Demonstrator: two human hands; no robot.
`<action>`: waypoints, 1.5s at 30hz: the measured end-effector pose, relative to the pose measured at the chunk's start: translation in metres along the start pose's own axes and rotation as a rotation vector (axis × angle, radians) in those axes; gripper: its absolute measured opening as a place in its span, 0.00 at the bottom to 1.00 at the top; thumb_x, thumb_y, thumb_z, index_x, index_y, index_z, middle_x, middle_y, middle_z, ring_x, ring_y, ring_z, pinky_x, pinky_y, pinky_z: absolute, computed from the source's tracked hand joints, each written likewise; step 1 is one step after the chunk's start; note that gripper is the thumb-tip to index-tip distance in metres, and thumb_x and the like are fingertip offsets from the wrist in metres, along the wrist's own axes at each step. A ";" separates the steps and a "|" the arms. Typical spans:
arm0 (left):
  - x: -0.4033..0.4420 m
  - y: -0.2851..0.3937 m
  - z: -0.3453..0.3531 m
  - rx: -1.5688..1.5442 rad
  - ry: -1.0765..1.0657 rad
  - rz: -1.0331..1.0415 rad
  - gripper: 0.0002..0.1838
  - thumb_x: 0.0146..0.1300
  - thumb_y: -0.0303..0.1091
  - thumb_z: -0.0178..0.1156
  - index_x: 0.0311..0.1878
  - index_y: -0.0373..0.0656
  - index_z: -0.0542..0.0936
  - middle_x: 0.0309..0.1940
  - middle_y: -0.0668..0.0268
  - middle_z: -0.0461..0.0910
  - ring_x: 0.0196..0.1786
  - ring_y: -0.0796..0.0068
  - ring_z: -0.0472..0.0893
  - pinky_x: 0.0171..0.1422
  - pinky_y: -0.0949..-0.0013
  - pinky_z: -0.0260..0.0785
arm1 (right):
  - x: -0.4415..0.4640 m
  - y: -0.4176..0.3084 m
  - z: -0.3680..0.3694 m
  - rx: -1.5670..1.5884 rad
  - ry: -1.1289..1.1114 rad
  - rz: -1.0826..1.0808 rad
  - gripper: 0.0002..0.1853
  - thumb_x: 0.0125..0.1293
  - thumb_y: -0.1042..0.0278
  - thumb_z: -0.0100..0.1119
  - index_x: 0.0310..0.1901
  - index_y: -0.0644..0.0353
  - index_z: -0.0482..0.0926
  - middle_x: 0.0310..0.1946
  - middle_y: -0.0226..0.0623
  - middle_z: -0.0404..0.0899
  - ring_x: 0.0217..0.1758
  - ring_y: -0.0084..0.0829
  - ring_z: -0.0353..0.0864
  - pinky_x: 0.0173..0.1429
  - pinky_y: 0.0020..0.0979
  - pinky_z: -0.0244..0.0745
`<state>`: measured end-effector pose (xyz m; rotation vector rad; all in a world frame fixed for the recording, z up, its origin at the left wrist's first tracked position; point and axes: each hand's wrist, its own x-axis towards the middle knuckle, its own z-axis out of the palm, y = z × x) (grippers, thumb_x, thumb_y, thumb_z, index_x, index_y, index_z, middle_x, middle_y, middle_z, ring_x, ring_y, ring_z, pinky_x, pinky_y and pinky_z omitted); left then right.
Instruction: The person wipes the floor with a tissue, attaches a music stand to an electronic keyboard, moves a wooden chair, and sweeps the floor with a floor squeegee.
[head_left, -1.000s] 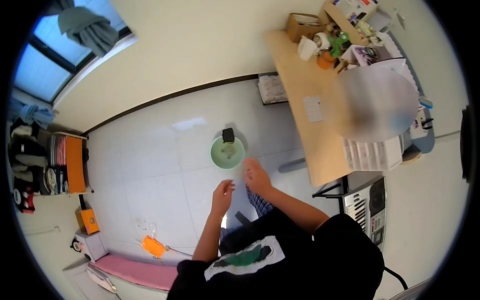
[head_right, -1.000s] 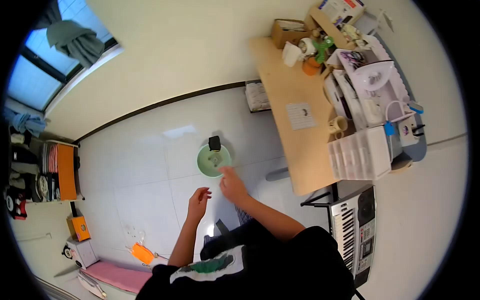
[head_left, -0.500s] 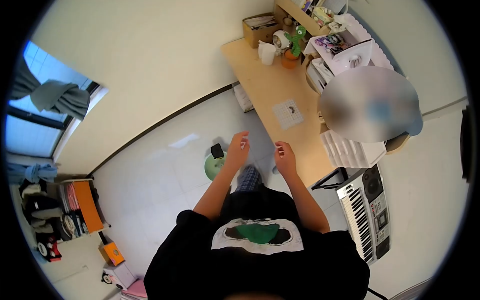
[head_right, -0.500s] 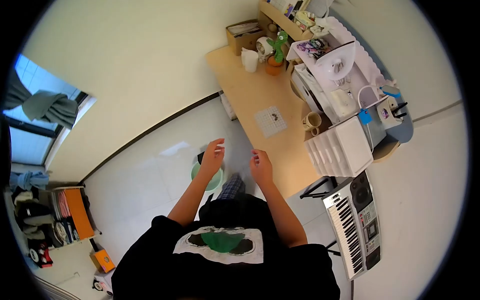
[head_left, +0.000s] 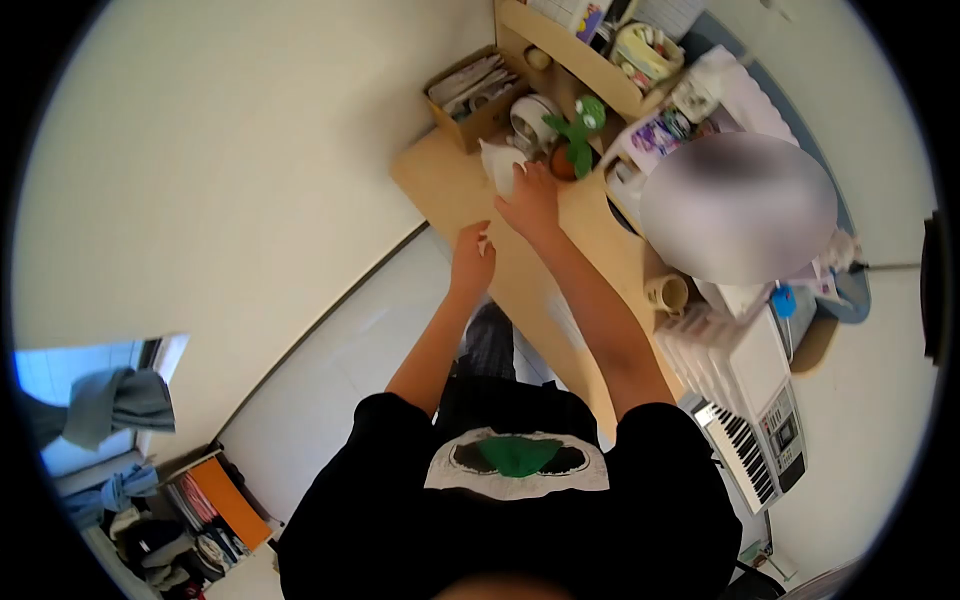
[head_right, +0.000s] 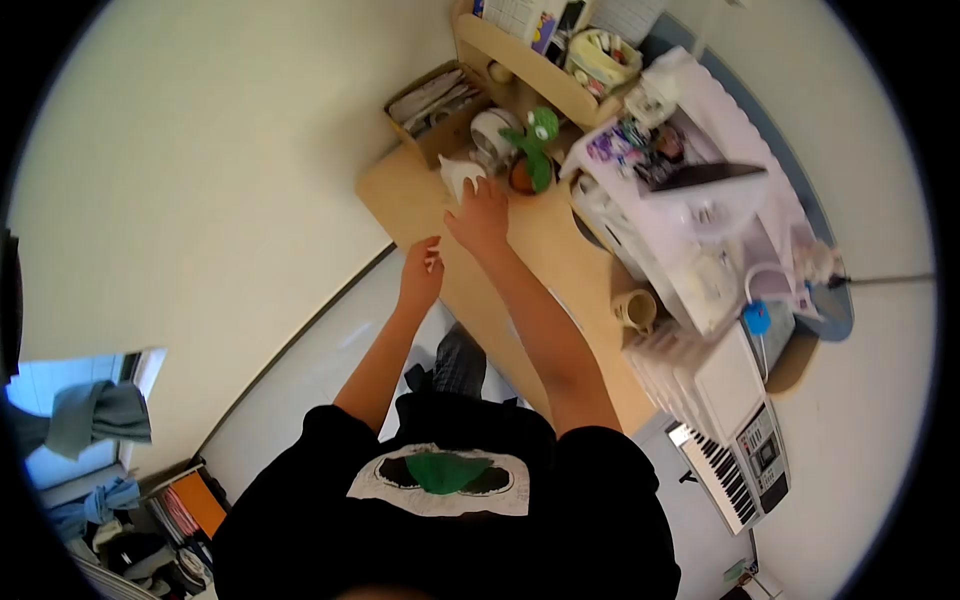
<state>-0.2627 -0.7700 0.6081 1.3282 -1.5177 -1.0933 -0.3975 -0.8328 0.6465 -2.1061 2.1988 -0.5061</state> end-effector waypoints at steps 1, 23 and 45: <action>0.014 0.002 -0.006 0.047 -0.044 0.052 0.18 0.53 0.19 0.48 0.49 0.39 0.69 0.43 0.58 0.70 0.43 0.67 0.74 0.44 0.70 0.68 | 0.027 -0.006 0.015 -0.004 0.004 0.001 0.28 0.48 0.56 0.58 0.49 0.64 0.68 0.51 0.46 0.66 0.58 0.44 0.60 0.60 0.43 0.54; 0.170 -0.027 0.035 0.822 -0.613 0.641 0.24 0.49 0.30 0.52 0.54 0.48 0.67 0.59 0.65 0.58 0.62 0.63 0.56 0.63 0.48 0.46 | -0.034 0.080 0.071 1.086 0.420 1.097 0.14 0.53 0.67 0.46 0.39 0.65 0.72 0.36 0.38 0.76 0.45 0.39 0.73 0.50 0.35 0.66; 0.140 -0.020 0.056 0.779 -0.874 0.505 0.34 0.46 0.41 0.62 0.55 0.34 0.63 0.58 0.59 0.58 0.59 0.61 0.61 0.60 0.56 0.55 | -0.149 0.059 0.006 0.044 -0.731 0.566 0.16 0.50 0.55 0.55 0.39 0.54 0.75 0.38 0.37 0.75 0.39 0.35 0.76 0.36 0.39 0.70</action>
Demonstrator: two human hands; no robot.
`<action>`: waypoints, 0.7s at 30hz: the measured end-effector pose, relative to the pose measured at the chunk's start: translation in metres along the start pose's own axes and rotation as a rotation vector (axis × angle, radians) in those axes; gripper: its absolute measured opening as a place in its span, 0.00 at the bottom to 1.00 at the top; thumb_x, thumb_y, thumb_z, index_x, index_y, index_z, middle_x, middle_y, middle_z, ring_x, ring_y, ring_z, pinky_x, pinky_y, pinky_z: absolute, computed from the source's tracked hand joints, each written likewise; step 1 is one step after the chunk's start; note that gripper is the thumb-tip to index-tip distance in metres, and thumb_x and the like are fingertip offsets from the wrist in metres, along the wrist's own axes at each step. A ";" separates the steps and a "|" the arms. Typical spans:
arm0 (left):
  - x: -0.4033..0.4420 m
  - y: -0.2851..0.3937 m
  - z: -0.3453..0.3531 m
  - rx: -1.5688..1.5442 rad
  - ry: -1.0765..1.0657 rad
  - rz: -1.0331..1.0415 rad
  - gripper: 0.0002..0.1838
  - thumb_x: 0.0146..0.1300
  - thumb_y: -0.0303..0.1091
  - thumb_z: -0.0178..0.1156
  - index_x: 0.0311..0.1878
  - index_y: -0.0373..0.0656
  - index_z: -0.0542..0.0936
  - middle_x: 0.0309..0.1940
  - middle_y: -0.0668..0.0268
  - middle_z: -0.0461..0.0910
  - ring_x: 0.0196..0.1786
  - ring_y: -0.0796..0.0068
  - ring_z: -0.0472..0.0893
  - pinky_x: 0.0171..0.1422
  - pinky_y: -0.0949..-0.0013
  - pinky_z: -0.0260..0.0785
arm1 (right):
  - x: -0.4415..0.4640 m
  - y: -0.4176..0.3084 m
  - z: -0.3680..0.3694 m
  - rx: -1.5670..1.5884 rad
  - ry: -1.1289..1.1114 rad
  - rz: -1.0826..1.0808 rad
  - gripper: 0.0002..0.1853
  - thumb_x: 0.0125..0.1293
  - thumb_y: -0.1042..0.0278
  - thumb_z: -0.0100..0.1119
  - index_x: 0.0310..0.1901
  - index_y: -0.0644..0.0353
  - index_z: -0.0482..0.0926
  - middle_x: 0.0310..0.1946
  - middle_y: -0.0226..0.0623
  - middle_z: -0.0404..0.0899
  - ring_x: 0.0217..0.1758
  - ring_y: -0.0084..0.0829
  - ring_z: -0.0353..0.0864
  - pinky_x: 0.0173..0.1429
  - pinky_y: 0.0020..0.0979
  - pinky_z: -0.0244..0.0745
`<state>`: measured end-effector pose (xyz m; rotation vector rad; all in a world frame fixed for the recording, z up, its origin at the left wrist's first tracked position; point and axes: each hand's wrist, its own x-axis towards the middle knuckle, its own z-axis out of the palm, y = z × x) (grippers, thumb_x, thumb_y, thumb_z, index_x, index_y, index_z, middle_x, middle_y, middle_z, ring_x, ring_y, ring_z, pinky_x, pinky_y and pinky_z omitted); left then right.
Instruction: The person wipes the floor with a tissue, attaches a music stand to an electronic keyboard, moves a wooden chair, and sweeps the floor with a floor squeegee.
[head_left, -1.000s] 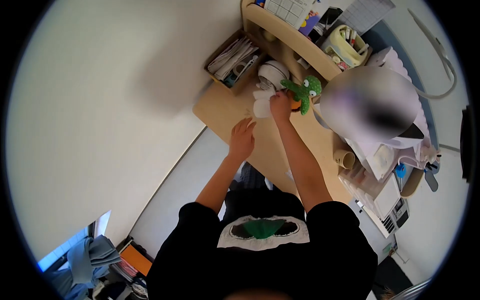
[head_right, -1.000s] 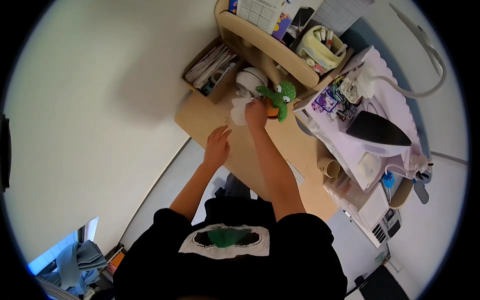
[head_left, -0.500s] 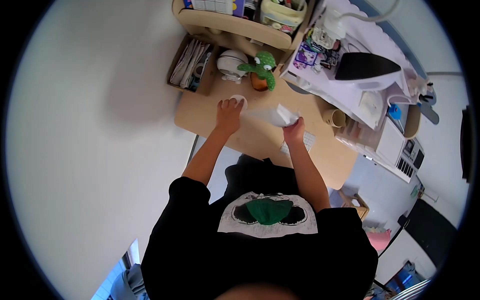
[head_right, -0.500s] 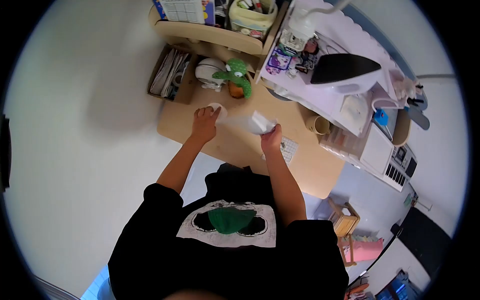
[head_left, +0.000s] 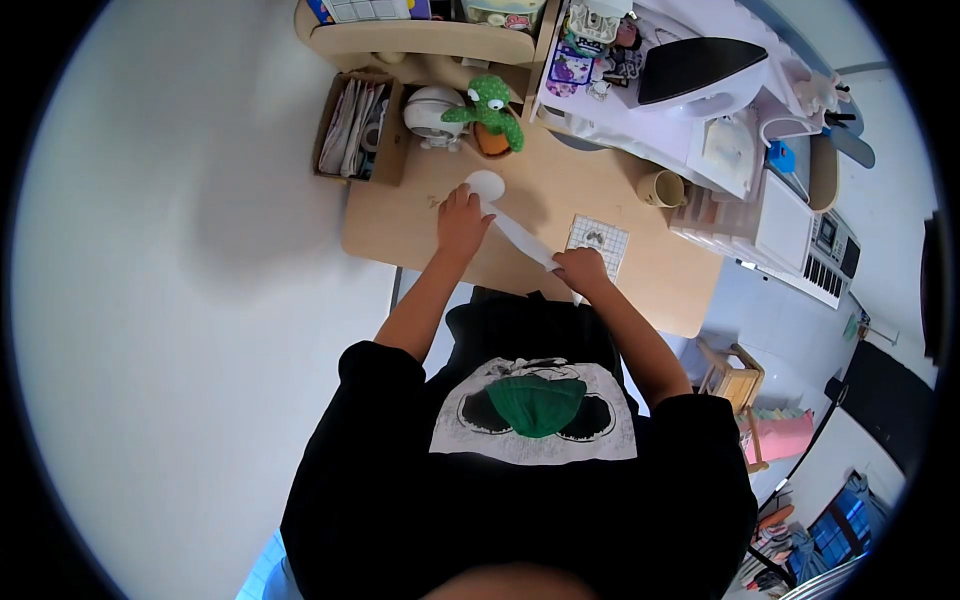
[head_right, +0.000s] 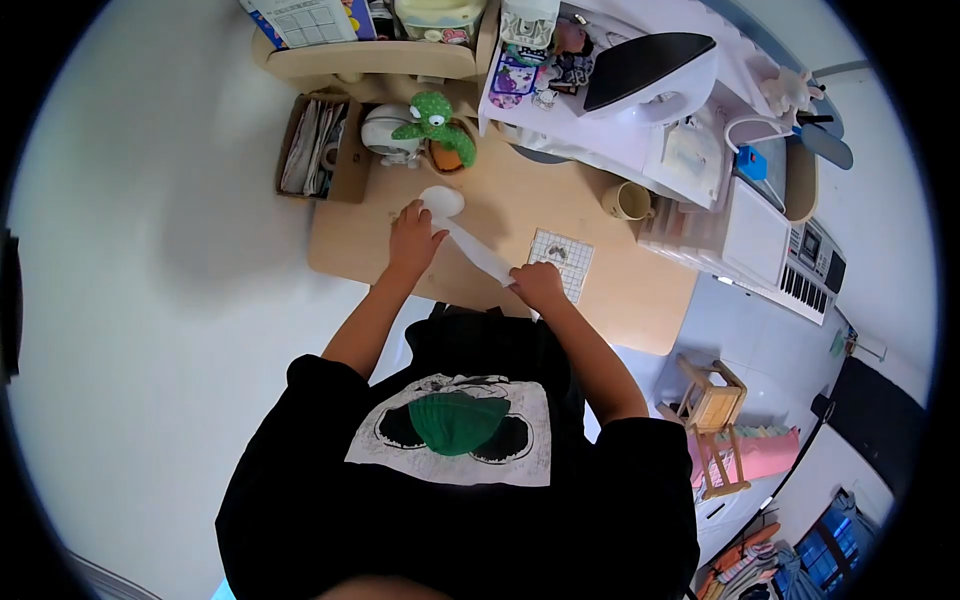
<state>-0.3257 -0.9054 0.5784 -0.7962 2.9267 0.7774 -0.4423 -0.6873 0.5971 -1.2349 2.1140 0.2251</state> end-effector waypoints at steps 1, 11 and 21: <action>0.002 0.005 0.000 0.069 0.043 -0.019 0.34 0.46 0.42 0.62 0.56 0.37 0.63 0.58 0.59 0.57 0.60 0.62 0.60 0.61 0.55 0.54 | 0.000 0.002 0.002 -0.073 0.152 -0.054 0.14 0.49 0.57 0.55 0.35 0.55 0.76 0.36 0.37 0.75 0.41 0.35 0.75 0.37 0.37 0.70; 0.008 0.028 -0.014 0.144 -0.100 0.114 0.32 0.50 0.42 0.59 0.59 0.50 0.62 0.63 0.65 0.52 0.65 0.63 0.52 0.66 0.52 0.46 | -0.020 0.026 0.018 0.708 0.602 0.270 0.17 0.47 0.72 0.53 0.42 0.61 0.74 0.39 0.40 0.76 0.44 0.35 0.74 0.45 0.31 0.71; 0.011 0.010 0.027 0.185 0.051 0.368 0.25 0.54 0.27 0.45 0.59 0.42 0.60 0.63 0.63 0.53 0.66 0.65 0.52 0.67 0.61 0.48 | 0.010 0.000 -0.005 0.432 0.183 0.210 0.24 0.48 0.69 0.43 0.51 0.56 0.70 0.34 0.42 0.77 0.38 0.37 0.77 0.41 0.35 0.72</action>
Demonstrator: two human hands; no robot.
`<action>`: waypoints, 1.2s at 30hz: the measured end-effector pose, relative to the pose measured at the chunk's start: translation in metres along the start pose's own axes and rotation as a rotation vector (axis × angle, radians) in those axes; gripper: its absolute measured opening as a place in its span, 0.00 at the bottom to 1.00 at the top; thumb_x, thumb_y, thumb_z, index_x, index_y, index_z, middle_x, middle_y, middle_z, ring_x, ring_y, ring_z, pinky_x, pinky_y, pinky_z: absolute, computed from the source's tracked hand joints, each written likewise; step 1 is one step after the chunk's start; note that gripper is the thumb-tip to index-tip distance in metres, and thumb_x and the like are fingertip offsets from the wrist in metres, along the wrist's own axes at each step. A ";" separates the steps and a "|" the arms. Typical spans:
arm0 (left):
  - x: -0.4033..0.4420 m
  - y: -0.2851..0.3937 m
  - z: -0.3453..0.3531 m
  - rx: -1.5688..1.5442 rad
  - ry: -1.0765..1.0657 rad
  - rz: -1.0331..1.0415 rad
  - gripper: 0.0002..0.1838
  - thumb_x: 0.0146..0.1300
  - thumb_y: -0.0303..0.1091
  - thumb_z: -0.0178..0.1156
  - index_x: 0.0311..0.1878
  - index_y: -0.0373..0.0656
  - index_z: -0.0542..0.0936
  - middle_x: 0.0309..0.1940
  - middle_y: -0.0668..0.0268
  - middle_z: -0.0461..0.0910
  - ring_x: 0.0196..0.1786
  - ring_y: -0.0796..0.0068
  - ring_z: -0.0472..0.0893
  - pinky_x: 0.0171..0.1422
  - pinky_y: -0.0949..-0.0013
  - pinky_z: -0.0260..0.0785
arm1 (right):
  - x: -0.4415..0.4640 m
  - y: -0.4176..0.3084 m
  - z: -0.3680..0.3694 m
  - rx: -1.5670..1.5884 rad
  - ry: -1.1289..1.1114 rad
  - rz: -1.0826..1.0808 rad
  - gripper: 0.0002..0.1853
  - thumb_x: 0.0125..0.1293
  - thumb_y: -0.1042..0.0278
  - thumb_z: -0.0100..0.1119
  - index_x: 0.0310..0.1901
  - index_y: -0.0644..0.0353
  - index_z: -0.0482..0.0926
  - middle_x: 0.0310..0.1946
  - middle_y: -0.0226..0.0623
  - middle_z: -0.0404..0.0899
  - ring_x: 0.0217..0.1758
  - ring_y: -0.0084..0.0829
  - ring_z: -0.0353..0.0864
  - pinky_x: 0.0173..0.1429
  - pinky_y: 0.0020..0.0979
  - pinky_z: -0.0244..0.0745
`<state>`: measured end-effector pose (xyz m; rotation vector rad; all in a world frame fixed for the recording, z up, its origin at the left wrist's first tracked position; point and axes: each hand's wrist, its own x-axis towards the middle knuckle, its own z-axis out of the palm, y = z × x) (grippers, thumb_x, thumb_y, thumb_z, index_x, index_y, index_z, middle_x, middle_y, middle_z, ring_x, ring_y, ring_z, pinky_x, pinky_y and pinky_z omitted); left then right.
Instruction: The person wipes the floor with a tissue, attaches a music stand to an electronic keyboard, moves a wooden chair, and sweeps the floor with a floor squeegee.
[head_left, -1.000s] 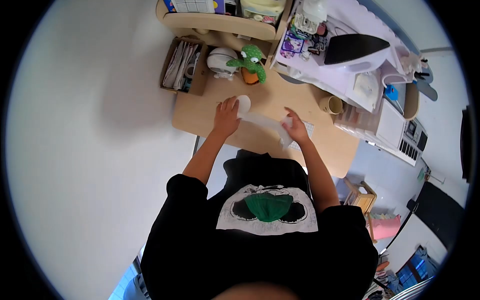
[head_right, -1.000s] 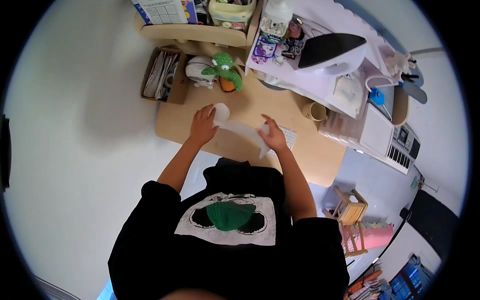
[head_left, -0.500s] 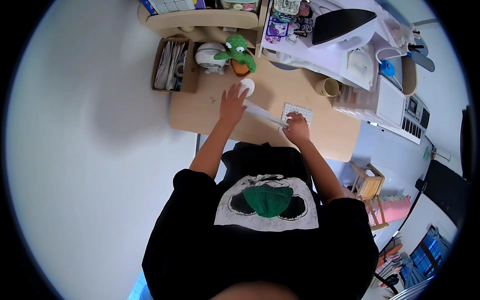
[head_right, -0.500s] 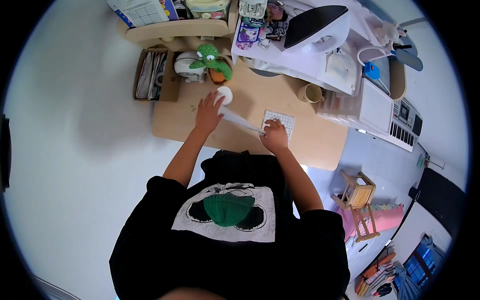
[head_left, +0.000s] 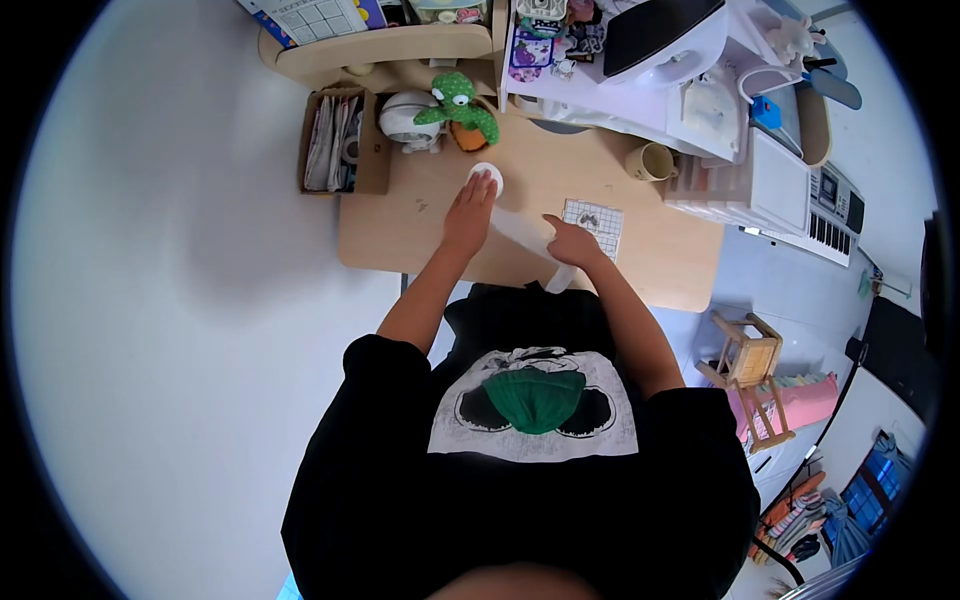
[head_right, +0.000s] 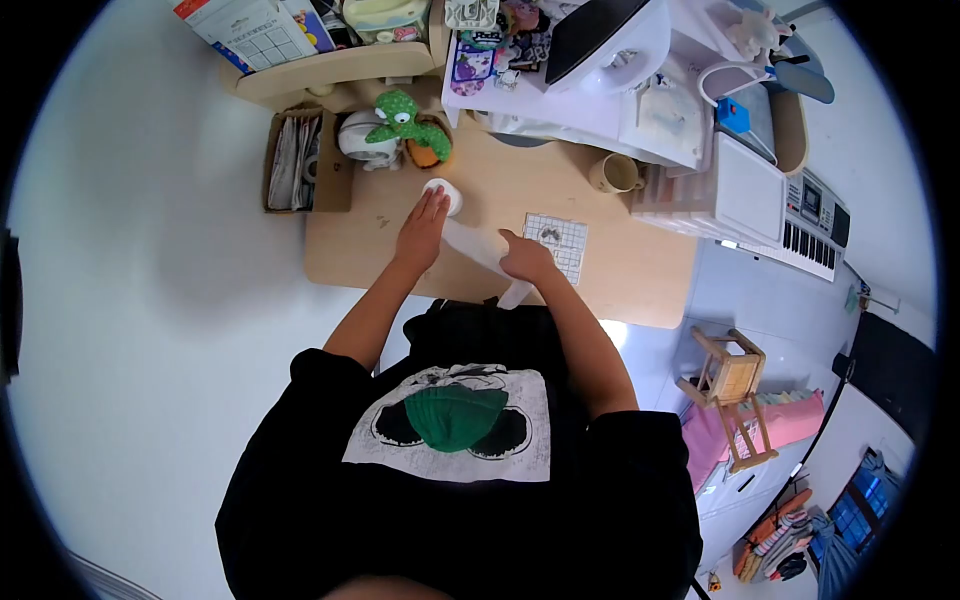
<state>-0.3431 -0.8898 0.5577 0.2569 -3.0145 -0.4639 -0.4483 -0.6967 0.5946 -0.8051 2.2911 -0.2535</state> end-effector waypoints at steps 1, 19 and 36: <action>0.000 0.000 0.001 -0.009 0.009 0.001 0.25 0.54 0.26 0.44 0.59 0.41 0.60 0.63 0.63 0.53 0.66 0.65 0.52 0.66 0.64 0.50 | 0.003 0.002 0.008 0.002 -0.001 0.000 0.24 0.48 0.69 0.43 0.51 0.56 0.70 0.34 0.42 0.77 0.38 0.37 0.77 0.41 0.35 0.72; -0.001 0.000 0.007 0.006 0.026 0.038 0.30 0.48 0.22 0.48 0.60 0.41 0.60 0.63 0.60 0.53 0.65 0.63 0.53 0.67 0.64 0.47 | -0.033 0.067 0.108 -0.822 -0.386 0.133 0.13 0.53 0.61 0.53 0.39 0.54 0.79 0.39 0.37 0.78 0.43 0.35 0.78 0.41 0.33 0.72; 0.022 0.237 -0.021 -1.557 -0.719 -0.069 0.25 0.56 0.32 0.56 0.56 0.38 0.61 0.54 0.56 0.65 0.60 0.64 0.62 0.62 0.62 0.53 | -0.198 0.098 -0.023 1.111 0.328 0.055 0.19 0.42 0.80 0.43 0.38 0.66 0.76 0.25 0.39 0.77 0.29 0.27 0.75 0.35 0.27 0.70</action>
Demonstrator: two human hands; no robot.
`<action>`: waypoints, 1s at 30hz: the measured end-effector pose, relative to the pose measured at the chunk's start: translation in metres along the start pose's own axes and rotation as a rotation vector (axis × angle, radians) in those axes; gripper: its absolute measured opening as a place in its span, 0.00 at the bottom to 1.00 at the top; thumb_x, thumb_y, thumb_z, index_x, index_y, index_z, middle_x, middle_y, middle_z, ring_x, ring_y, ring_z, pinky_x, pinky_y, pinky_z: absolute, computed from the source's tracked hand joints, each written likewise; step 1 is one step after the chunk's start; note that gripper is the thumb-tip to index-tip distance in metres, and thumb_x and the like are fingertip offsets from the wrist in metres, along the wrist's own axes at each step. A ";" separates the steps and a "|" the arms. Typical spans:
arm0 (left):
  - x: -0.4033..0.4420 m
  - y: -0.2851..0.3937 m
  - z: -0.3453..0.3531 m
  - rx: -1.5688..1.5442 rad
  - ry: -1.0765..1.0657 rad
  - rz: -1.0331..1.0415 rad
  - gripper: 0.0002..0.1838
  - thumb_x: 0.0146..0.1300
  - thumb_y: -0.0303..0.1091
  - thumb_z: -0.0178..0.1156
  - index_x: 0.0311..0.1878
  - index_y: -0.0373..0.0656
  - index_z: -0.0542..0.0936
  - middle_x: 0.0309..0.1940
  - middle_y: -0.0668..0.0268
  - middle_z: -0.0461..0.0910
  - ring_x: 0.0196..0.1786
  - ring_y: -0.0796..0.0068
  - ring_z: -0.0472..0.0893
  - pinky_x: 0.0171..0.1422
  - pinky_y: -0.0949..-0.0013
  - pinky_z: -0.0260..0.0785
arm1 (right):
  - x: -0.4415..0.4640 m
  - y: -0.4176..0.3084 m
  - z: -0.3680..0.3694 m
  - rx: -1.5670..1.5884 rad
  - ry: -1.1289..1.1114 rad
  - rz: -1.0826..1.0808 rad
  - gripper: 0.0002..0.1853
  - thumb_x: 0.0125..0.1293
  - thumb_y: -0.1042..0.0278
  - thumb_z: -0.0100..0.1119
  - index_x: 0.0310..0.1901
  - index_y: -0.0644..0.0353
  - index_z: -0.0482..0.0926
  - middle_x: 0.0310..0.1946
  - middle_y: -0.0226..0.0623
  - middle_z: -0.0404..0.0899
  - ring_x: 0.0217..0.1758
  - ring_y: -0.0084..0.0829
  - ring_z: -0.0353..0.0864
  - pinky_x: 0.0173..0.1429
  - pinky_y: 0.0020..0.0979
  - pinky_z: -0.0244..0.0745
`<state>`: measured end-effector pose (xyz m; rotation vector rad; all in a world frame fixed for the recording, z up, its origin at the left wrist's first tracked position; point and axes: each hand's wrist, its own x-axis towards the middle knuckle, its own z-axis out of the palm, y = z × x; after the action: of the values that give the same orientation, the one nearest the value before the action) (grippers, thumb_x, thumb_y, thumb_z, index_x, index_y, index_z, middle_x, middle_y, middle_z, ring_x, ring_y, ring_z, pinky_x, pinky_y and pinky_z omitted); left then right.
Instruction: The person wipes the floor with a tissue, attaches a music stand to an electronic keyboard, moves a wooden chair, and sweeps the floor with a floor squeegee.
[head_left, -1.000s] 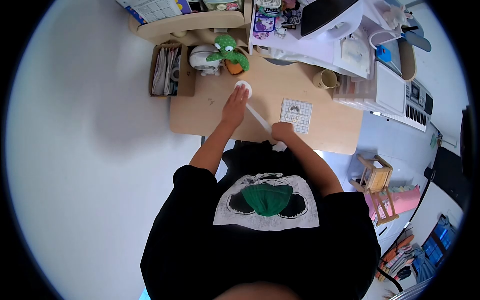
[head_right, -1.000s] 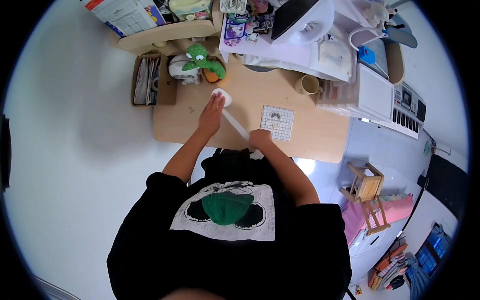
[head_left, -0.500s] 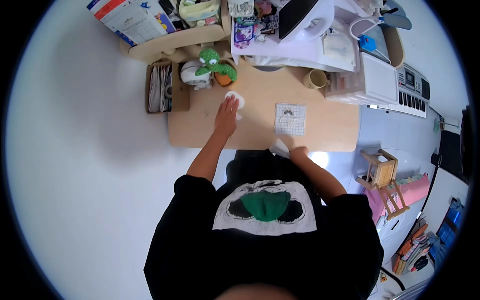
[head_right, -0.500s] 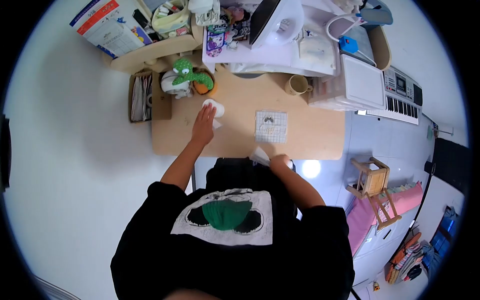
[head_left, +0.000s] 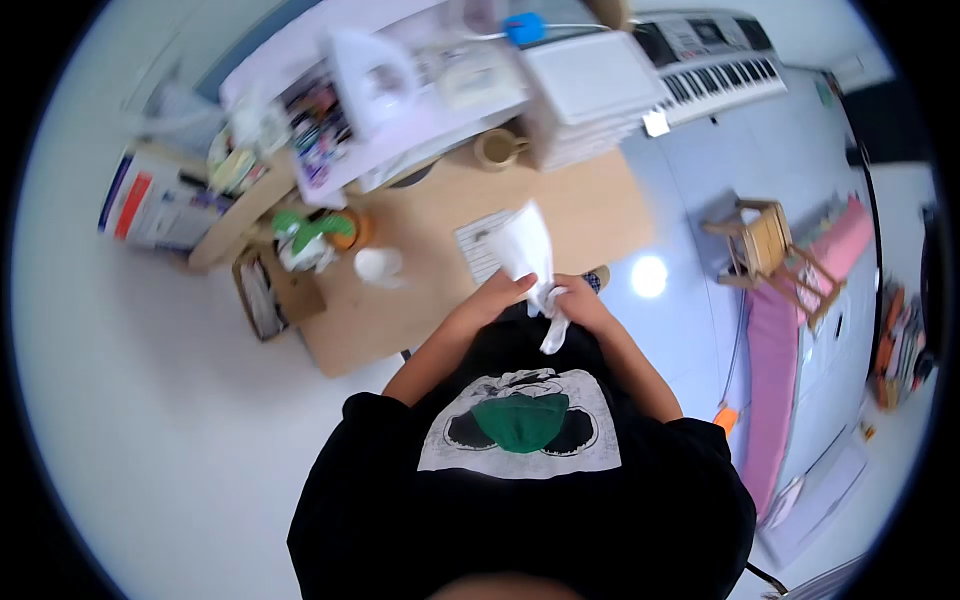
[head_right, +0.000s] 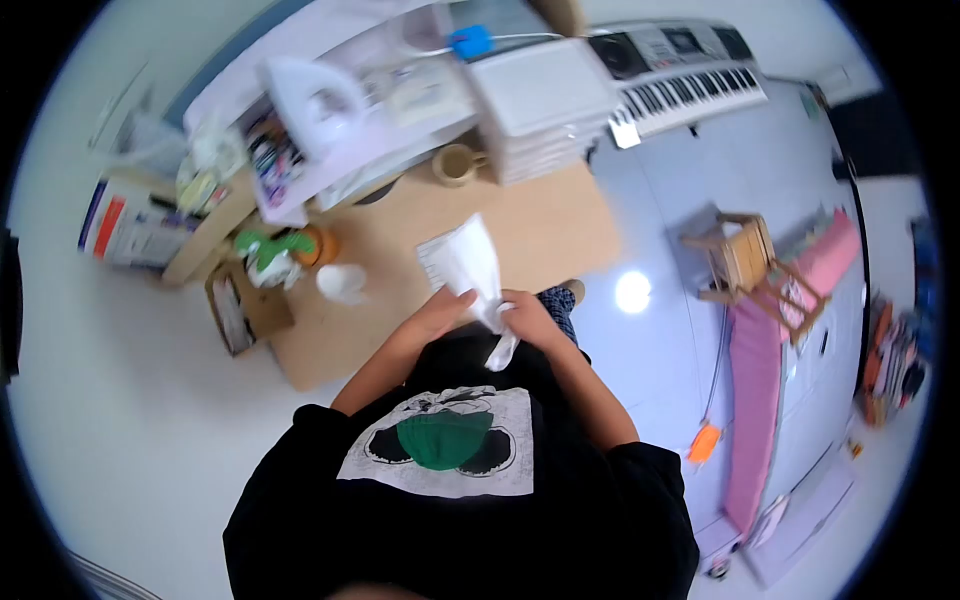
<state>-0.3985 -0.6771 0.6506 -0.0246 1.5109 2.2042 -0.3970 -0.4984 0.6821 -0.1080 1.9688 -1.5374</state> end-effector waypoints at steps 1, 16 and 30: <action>0.011 0.011 0.030 -0.264 -0.063 -0.157 0.25 0.57 0.33 0.55 0.56 0.37 0.61 0.54 0.56 0.66 0.60 0.66 0.63 0.62 0.63 0.55 | -0.018 -0.022 -0.010 -0.067 0.008 0.054 0.19 0.42 0.81 0.43 0.39 0.66 0.76 0.25 0.38 0.77 0.28 0.28 0.76 0.35 0.27 0.70; 0.180 -0.022 0.333 -0.610 -0.013 -0.722 0.11 0.65 0.39 0.40 0.36 0.43 0.68 0.13 0.74 0.53 0.13 0.83 0.50 0.16 0.79 0.44 | -0.231 0.059 -0.186 0.110 0.692 0.302 0.15 0.54 0.73 0.46 0.44 0.53 0.74 0.28 0.39 0.77 0.32 0.34 0.77 0.40 0.30 0.70; 0.137 -0.126 0.702 0.158 -0.466 -1.369 0.11 0.65 0.40 0.40 0.34 0.43 0.66 0.12 0.75 0.53 0.13 0.84 0.50 0.15 0.79 0.42 | -0.505 0.063 -0.253 0.667 1.270 0.545 0.07 0.57 0.68 0.47 0.36 0.59 0.73 0.19 0.43 0.73 0.24 0.41 0.74 0.31 0.35 0.68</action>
<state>-0.3033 0.0307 0.7804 -0.3509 0.8895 0.8947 -0.1061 -0.0473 0.8698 1.8940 1.7903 -1.9142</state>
